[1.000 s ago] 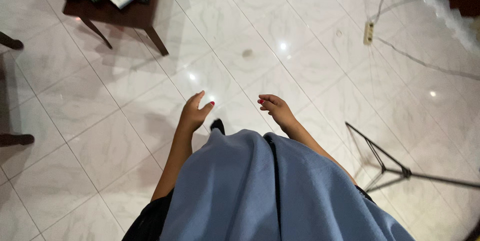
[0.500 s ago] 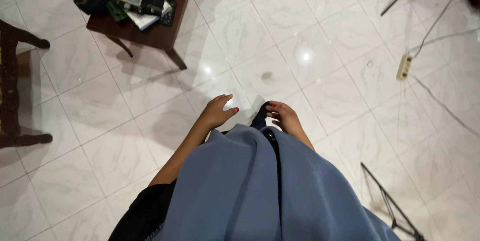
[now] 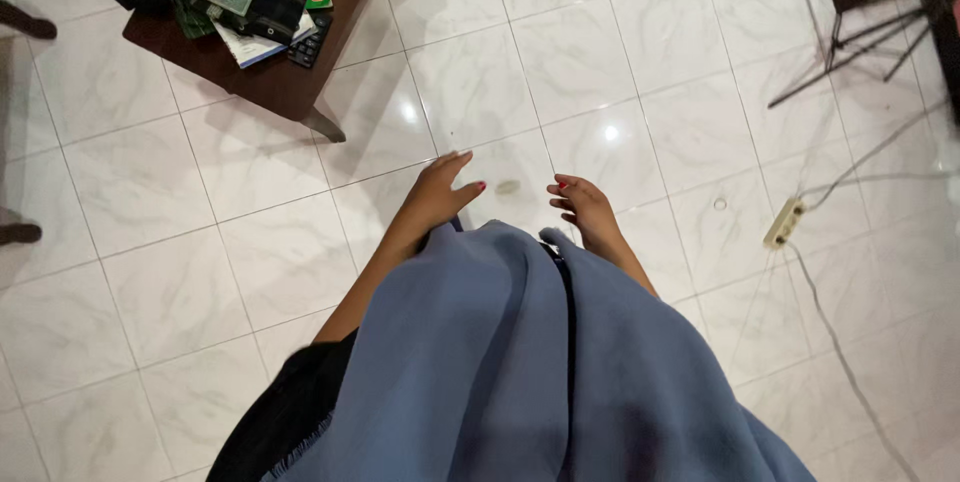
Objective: The person moves various items between different storage locations, including picking up a green package from a shelf and placing it on another surface, and handling a small boxed item.
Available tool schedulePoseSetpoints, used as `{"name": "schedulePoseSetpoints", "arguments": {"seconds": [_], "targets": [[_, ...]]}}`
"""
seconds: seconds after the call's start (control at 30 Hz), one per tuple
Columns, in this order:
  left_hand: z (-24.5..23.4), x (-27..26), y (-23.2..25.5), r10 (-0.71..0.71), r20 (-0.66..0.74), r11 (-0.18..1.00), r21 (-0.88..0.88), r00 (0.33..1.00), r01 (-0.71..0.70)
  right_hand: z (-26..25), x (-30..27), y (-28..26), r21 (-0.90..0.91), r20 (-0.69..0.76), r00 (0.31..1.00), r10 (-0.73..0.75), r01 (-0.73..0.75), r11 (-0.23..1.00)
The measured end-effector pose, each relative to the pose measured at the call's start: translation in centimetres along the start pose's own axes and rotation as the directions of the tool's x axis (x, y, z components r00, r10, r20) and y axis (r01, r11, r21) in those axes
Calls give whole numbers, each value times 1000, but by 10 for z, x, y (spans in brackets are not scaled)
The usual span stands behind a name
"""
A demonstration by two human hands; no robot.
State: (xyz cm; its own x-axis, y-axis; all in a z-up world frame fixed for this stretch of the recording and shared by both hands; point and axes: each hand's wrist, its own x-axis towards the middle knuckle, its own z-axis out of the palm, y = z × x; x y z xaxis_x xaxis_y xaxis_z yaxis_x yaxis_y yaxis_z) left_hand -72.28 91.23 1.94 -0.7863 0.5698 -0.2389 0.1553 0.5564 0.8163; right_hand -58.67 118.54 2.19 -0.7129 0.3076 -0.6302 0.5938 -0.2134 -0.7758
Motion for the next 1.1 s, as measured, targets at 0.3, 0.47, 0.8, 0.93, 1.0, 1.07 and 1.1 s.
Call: {"name": "schedulePoseSetpoints", "arguments": {"seconds": [0.3, 0.47, 0.8, 0.93, 1.0, 1.07, 1.1], "targets": [[-60, 101, -50, -315, -180, 943, -168, 932, 287, 7, 114, -133, -82, 132, 990, 48, -37, 996], [-90, 247, -29, -203, -196, 976, -122, 959, 182, 0, 206, -221, -82, 63, 998, -12, 17, 996], [-181, 491, 63, 31, -66, 896, -440, 997, -57, 20, 357, -350, 46, 167, 986, -23, 15, 999], [-165, 570, 68, 59, -44, 853, -516, 997, -74, -13, 392, -377, 59, 65, 996, 65, -69, 996], [-153, 618, 70, 30, 49, 858, -514, 998, 0, -41, 423, -392, 148, -69, 993, 99, -88, 985], [-147, 675, 73, 49, 68, 849, -528, 997, -6, -75, 464, -403, 200, -103, 991, 84, -62, 978], [-139, 697, 79, 55, 91, 835, -551, 994, 5, -95, 483, -405, 243, -138, 987, 85, -50, 969]]}}
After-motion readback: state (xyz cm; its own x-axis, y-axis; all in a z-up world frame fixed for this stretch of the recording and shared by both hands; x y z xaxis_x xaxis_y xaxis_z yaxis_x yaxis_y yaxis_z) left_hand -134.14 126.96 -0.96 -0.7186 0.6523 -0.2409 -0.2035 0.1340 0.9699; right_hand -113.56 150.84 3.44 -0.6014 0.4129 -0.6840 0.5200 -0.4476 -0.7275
